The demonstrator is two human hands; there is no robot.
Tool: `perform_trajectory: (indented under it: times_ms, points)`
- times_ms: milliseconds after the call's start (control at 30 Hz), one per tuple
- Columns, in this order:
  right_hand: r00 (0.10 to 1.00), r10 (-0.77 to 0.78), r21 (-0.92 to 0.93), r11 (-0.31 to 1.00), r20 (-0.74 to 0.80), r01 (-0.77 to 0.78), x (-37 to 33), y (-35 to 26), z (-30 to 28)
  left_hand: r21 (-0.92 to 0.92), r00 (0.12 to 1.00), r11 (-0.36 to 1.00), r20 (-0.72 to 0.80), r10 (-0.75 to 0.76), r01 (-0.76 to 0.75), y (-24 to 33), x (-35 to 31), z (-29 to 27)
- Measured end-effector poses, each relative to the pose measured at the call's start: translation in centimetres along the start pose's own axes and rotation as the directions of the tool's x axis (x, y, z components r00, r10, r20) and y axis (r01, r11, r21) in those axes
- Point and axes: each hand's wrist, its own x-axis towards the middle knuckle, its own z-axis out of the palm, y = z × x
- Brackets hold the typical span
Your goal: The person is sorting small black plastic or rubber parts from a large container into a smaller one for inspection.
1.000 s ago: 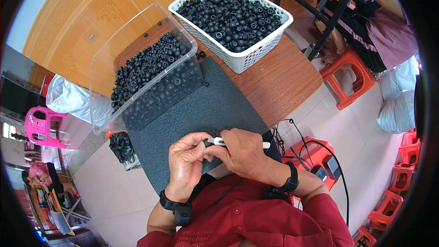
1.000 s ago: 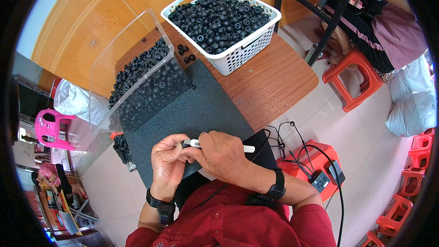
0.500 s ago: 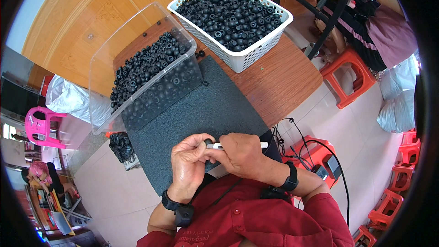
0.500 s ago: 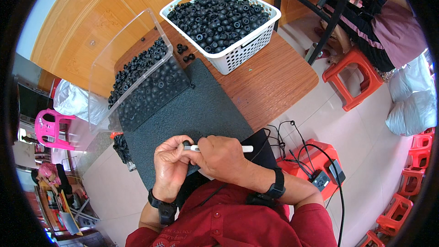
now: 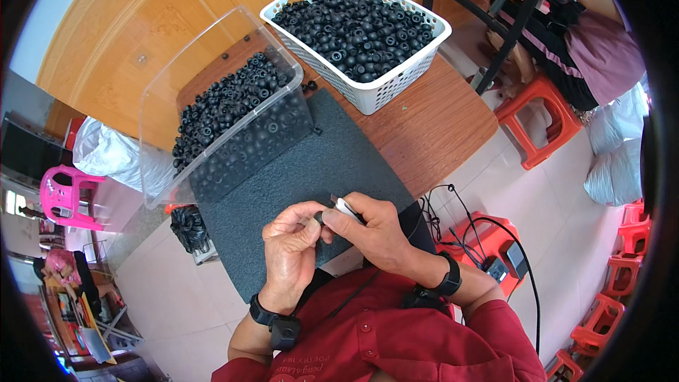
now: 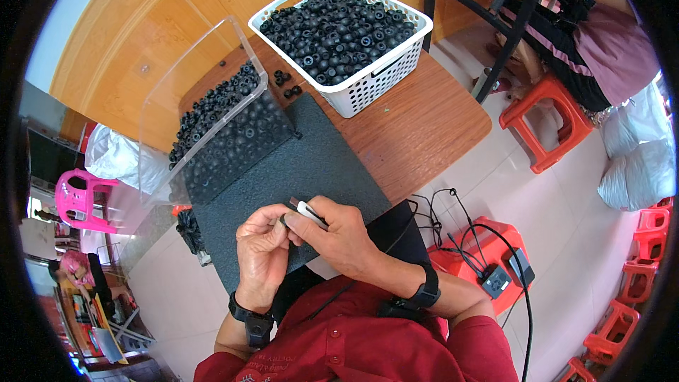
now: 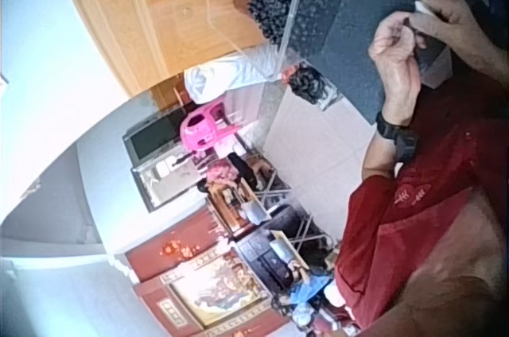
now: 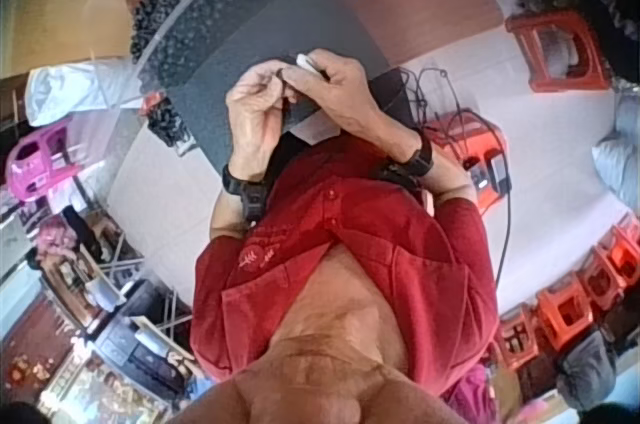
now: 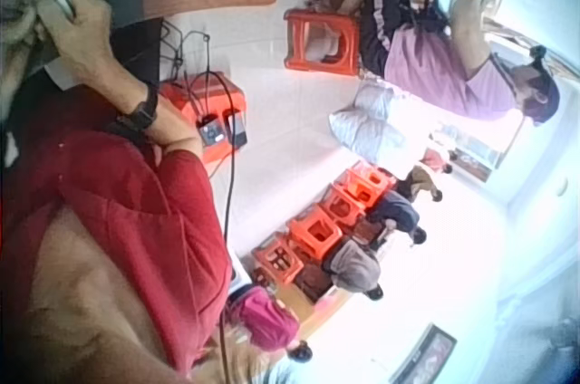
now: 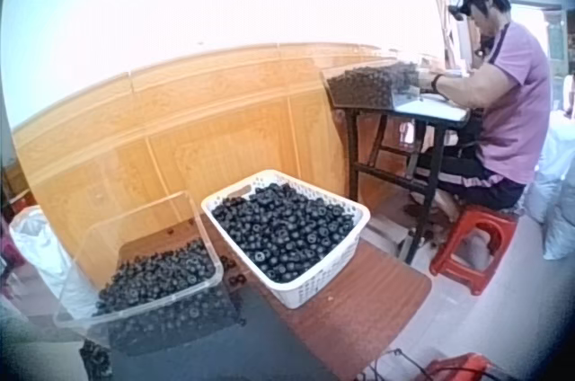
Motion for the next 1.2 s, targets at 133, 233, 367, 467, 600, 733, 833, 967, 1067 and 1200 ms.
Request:
perform_trajectory:
  times_ms: [133, 233, 367, 467, 600, 733, 833, 967, 1067, 1200]
  points:
    - [1.0, -0.019, -0.056, 0.998, 0.014, 0.02, -0.2, -0.8, -0.3, -0.012, 1.0, 1.0, 0.026, -0.006, 0.006, 0.0, -0.1, 0.1]
    - [0.999, -0.028, -0.101, 0.994, 0.018, 0.03, -0.5, -0.7, -0.6, -0.066, 0.999, 0.997, 0.026, -0.029, 0.03, 0.0, 0.0, 0.3]
    - [0.999, -0.038, -0.07, 0.997, -0.011, 0.037, -0.5, -0.3, -0.6, -0.086, 0.998, 0.996, 0.055, -0.035, 0.04, 0.2, 0.3, 0.6]
    - [0.999, -0.045, 0.0, 0.999, -0.021, 0.045, -0.3, -0.6, -0.7, -0.057, 0.998, 0.998, 0.052, -0.033, 0.036, 0.4, 0.5, 0.9]
    - [1.0, 0.001, -0.051, 0.999, 0.005, -0.001, -0.4, -0.8, -1.3, 0.067, 1.0, 0.998, 0.03, -0.009, 0.007, 0.4, 0.5, 1.3]
    - [0.999, 0.027, -0.03, 0.999, -0.02, -0.028, -0.6, -0.3, -1.7, 0.125, 0.997, 0.99, 0.057, 0.052, -0.058, 1.5, 1.0, 1.9]
    - [0.998, 0.024, -0.082, 0.996, -0.049, -0.028, -0.8, 0.4, -2.6, 0.222, 0.99, 0.966, 0.081, 0.118, -0.133, 4.0, 1.9, 3.9]
    - [0.997, 0.036, -0.049, 0.998, -0.061, -0.039, -0.9, 1.3, -3.2, 0.42, 0.957, 0.863, 0.198, 0.214, -0.28, 8.3, 5.1, 7.7]
    - [0.997, 0.047, -0.018, 0.999, -0.062, -0.048, -0.8, 1.8, -3.2, 0.487, 0.946, 0.816, 0.243, 0.214, -0.31, 10.6, 9.8, 10.2]
    - [0.996, 0.056, -0.025, 0.998, -0.067, -0.058, -0.5, 1.3, -3.1, 0.617, 0.961, 0.738, 0.206, 0.185, -0.274, 13.1, 16.1, 13.0]
